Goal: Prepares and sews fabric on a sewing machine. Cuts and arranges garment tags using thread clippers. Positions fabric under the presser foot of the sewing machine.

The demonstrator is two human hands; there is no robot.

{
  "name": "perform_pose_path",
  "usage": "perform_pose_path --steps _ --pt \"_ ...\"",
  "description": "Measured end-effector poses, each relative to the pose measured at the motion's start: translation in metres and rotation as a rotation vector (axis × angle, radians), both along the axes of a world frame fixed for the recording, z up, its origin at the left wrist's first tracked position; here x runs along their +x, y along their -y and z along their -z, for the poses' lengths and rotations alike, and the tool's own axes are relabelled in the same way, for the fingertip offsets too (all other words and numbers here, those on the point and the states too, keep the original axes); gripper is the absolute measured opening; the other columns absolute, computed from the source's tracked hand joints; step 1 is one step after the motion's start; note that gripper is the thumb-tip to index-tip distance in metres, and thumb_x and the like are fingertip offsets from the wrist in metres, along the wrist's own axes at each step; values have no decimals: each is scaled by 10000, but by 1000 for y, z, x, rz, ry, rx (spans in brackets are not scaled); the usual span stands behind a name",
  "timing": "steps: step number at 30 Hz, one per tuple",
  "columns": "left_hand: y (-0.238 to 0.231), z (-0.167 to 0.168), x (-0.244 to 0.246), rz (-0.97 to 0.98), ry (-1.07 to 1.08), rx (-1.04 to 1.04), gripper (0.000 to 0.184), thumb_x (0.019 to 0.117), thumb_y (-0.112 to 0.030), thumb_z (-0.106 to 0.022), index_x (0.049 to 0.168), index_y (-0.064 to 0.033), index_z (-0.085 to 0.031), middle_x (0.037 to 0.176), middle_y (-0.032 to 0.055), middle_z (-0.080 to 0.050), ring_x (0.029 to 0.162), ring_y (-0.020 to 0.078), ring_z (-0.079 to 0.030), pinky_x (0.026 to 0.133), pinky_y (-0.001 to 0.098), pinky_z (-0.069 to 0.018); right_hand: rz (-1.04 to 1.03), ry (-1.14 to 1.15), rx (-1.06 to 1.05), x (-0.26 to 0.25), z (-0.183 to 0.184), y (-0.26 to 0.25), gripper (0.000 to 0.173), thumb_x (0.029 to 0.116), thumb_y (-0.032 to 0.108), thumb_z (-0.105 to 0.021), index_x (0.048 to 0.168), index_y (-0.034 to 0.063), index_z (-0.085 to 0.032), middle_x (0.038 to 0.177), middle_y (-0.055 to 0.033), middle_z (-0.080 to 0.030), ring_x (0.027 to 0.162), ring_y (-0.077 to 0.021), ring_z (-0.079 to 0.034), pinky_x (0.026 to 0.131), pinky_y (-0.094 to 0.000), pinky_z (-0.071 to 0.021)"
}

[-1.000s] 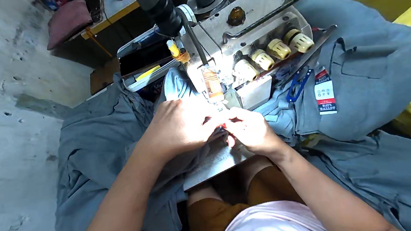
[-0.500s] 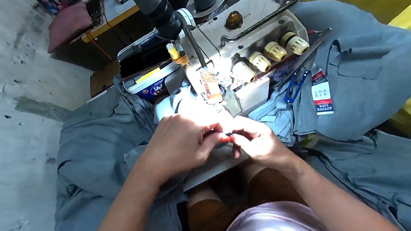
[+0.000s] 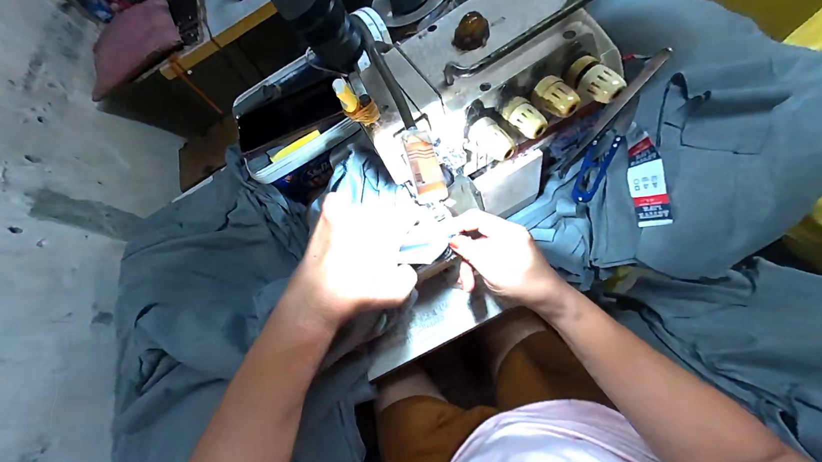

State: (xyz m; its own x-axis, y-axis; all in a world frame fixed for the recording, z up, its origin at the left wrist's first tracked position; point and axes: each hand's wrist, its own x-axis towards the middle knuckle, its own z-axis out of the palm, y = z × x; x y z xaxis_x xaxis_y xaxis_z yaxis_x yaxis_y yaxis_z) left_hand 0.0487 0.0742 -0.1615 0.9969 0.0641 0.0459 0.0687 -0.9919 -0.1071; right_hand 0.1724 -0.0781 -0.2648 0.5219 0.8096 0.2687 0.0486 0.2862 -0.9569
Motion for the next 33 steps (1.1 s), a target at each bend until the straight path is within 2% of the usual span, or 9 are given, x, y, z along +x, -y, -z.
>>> perform_pose_path --steps 2,6,10,14,18,22,26,29,33 --pt "-14 -5 -5 -33 29 -99 409 823 -556 -626 840 -163 -741 649 33 -617 659 237 -617 716 520 -440 -15 -26 -14 2 -1 -2 109 1001 -20 -547 1052 -15 -642 755 44 -639 502 34 -559 505 -135 -528" --pt "-22 -12 -12 -9 191 -190 364 927 -382 -568 673 -127 -621 614 34 -568 651 213 -597 782 523 -423 -19 -39 -23 2 1 -1 123 1006 -9 -545 1090 -7 -634 685 71 -614 480 38 -546 493 -133 -518" --pt "20 -21 -16 133 255 -136 320 975 -310 -534 769 -156 -724 663 -8 -620 671 171 -607 766 464 -429 -21 125 66 0 1 9 186 993 13 -576 1124 -93 -655 934 -21 -673 612 64 -568 570 -107 -520" --pt "21 -3 -15 184 257 -18 310 915 -438 -633 834 -154 -729 722 18 -638 713 217 -612 728 453 -419 62 197 204 -5 8 12 112 947 -51 -588 956 -81 -696 906 -31 -679 659 46 -604 609 -119 -546" --pt "8 8 -17 115 232 26 250 853 -350 -639 898 -137 -763 783 64 -676 761 276 -643 767 520 -426 100 219 219 -7 10 10 106 942 -59 -586 946 -93 -687 895 -32 -682 657 51 -605 618 -117 -549" --pt "9 5 -13 -5 205 -101 439 903 -559 -570 905 -154 -741 745 24 -657 730 213 -632 741 488 -429 98 163 140 -3 12 4 141 949 -61 -578 1038 -86 -685 936 -23 -698 644 51 -612 606 -126 -556" --pt "19 10 -12 53 355 -226 240 948 -246 -579 840 -120 -753 740 15 -666 715 167 -621 696 404 -433 40 126 107 4 11 0 183 965 -58 -559 1095 -58 -687 1003 -22 -704 613 56 -589 567 -120 -536" --pt "31 19 -14 139 418 -212 246 963 -200 -579 820 -93 -747 700 25 -658 667 156 -638 639 330 -505 73 227 178 1 11 4 134 938 -52 -599 1011 -76 -708 953 -43 -717 641 58 -594 584 -115 -531" --pt "17 29 -18 89 335 -185 298 945 -371 -580 932 -149 -778 1005 71 -739 977 259 -678 955 548 -431 143 324 222 -2 18 8 110 922 -53 -622 959 -80 -721 924 -65 -719 665 55 -601 619 -106 -529"
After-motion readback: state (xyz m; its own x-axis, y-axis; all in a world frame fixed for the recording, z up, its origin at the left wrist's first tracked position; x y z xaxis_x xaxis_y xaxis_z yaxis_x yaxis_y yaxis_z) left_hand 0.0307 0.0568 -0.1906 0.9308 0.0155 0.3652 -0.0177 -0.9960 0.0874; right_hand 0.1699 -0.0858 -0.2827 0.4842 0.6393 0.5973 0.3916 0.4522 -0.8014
